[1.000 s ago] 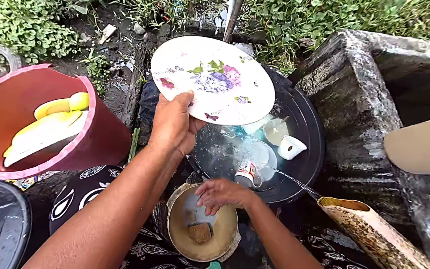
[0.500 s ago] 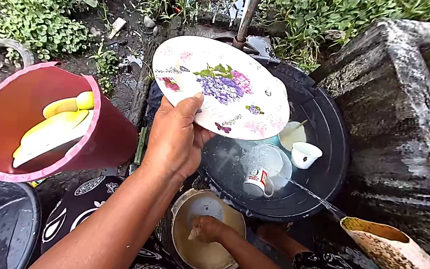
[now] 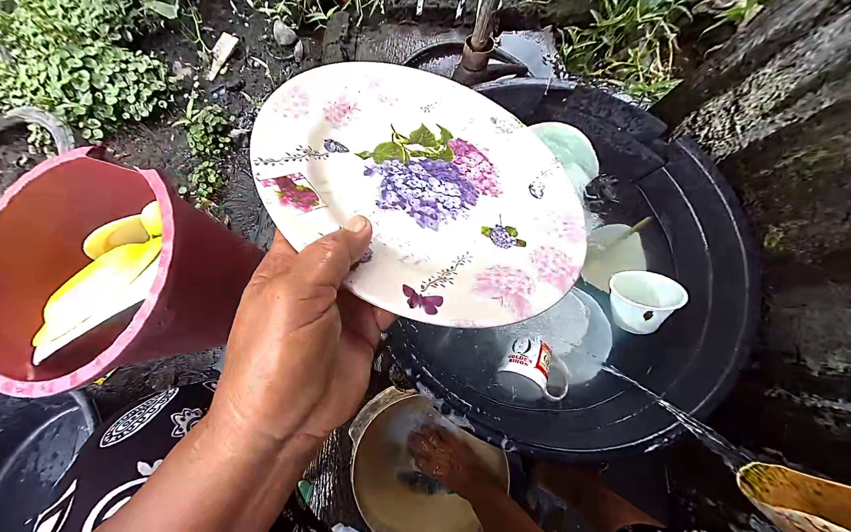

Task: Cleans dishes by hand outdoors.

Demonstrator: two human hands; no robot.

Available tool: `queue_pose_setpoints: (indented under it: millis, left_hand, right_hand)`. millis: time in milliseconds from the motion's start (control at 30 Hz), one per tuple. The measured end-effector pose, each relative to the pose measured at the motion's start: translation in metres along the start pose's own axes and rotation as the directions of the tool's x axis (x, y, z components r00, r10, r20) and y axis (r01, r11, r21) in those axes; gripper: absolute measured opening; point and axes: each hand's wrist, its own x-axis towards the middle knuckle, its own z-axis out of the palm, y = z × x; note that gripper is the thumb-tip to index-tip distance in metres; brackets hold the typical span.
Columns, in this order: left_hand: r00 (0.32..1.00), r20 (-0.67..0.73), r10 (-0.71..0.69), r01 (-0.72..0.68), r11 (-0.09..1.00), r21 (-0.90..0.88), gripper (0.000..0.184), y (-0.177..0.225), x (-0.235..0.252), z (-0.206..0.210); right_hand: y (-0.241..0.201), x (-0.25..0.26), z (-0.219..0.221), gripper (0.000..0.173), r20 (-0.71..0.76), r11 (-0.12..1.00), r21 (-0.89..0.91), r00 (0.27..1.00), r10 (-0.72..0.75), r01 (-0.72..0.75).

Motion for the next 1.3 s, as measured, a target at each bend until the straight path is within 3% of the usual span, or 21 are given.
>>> queue_pose_setpoints:
  millis: [167, 500, 667, 800, 900, 967, 1033, 1100, 1167, 1233, 1267, 1300]
  left_hand:
    - [1.000, -0.009, -0.006, 0.006, 1.000, 0.018, 0.020, -0.005, 0.003, 0.005]
    - [0.999, -0.011, -0.033, 0.033, 0.997, 0.065, 0.023, -0.011, 0.003, 0.008]
    - [0.999, -0.044, -0.019, 0.022, 0.997, 0.072, 0.025, -0.014, 0.004, 0.011]
    - [0.999, -0.044, 0.018, -0.014, 0.994, 0.108, 0.030, -0.020, 0.006, 0.012]
    - [0.999, -0.034, 0.042, -0.036, 0.987, 0.155, 0.036, -0.025, 0.009, 0.012]
    - [0.999, -0.001, 0.044, -0.043, 0.980, 0.195, 0.041, -0.026, 0.009, 0.008]
    - [0.998, 0.027, 0.054, -0.059, 0.970, 0.235, 0.046, -0.029, 0.010, 0.004]
    - [0.996, 0.049, 0.069, -0.080, 0.953, 0.293, 0.050, -0.031, 0.009, 0.001]
    - [0.995, 0.070, 0.073, -0.092, 0.937, 0.337, 0.054, -0.034, 0.009, -0.003]
    - [0.994, 0.076, 0.084, -0.105, 0.933, 0.344, 0.053, -0.038, 0.009, -0.003]
    - [0.993, 0.084, 0.086, -0.110, 0.934, 0.341, 0.053, -0.040, 0.008, -0.003]
    - [0.992, 0.092, 0.086, -0.112, 0.935, 0.335, 0.053, -0.041, 0.007, -0.003]
  right_hand:
    - [-0.006, 0.007, -0.002, 0.036, -0.040, 0.999, -0.047, 0.999, 0.014, -0.016]
    - [-0.016, 0.015, -0.012, 0.041, 0.092, 0.984, -0.010, 0.980, 0.177, -0.177]
    - [-0.025, 0.017, -0.043, 0.043, 0.135, 0.941, 0.048, 0.935, 0.327, -0.335]
    - [-0.050, 0.020, -0.068, 0.041, 0.241, 0.849, 0.104, 0.841, 0.484, -0.518]
    - [-0.084, 0.004, -0.101, 0.040, 0.359, 0.821, 0.067, 0.781, 0.511, -0.567]
    - [-0.104, -0.011, -0.125, 0.046, 0.375, 0.849, 0.093, 0.808, 0.455, -0.521]
    - [-0.113, -0.031, -0.147, 0.050, 0.294, 0.898, 0.220, 0.904, 0.310, -0.380]
    - [-0.122, -0.059, -0.186, 0.039, 0.218, 0.923, 0.329, 0.967, 0.131, -0.199]
    - [-0.132, -0.098, -0.236, 0.035, 0.050, 0.870, 0.491, 0.999, 0.010, -0.034]
    - [-0.140, -0.136, -0.275, 0.035, -0.246, 0.827, 0.547, 0.969, 0.012, 0.129]
    - [-0.142, -0.148, -0.286, 0.034, -0.426, 0.830, 0.525, 0.903, 0.062, 0.191]
    - [-0.145, -0.151, -0.293, 0.032, -0.597, 0.853, 0.479, 0.789, 0.145, 0.207]
